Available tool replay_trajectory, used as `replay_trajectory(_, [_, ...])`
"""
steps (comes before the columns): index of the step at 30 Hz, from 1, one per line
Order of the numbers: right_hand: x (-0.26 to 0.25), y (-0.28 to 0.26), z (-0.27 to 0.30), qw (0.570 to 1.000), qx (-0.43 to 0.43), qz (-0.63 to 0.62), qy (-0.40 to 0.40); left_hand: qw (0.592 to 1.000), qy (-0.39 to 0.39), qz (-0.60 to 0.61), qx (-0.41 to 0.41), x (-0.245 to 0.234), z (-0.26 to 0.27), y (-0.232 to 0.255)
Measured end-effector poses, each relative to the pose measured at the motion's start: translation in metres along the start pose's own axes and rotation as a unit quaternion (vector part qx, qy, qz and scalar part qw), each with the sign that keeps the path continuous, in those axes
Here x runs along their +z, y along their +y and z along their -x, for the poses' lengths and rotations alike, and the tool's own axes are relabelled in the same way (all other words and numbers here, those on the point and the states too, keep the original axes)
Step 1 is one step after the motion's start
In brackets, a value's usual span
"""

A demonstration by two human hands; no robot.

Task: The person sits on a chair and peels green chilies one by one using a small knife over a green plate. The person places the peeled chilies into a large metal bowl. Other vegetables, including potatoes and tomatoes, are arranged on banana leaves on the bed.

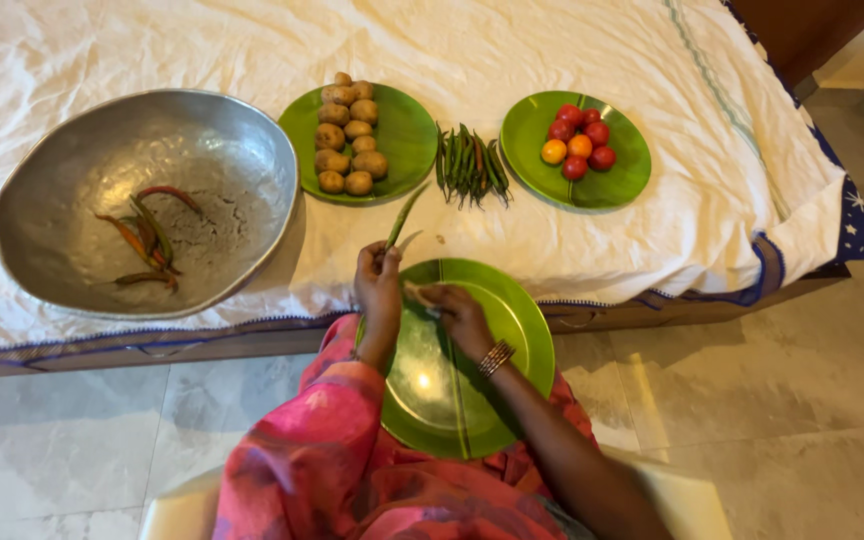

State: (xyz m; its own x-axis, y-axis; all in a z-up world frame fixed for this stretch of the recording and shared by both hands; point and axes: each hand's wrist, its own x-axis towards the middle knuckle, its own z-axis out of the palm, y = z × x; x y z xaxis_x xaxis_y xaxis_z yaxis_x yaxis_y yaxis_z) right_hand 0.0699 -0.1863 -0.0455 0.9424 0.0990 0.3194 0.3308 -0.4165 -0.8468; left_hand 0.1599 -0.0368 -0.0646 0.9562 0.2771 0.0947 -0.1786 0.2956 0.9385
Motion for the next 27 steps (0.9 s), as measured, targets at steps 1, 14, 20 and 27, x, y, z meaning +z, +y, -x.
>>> replay_trajectory(1, [0.006,-0.006,-0.003,0.999,-0.016,0.039,0.002,1.0,-0.004,0.003,-0.018,0.011,-0.012,-0.009])
replay_trajectory(14, [0.005,-0.061,-0.01,0.995,-0.033,0.098,-0.009,0.955,-0.015,-0.239,-0.174,0.129,-0.069,0.038])
replay_trajectory(20, [0.006,-0.059,-0.014,0.992,-0.023,0.122,-0.009,0.923,0.021,-0.384,0.008,0.15,-0.081,0.025])
replay_trajectory(27, [0.005,-0.068,-0.017,0.994,0.061,0.082,-0.023,0.92,0.027,-0.392,0.016,0.151,-0.084,0.019])
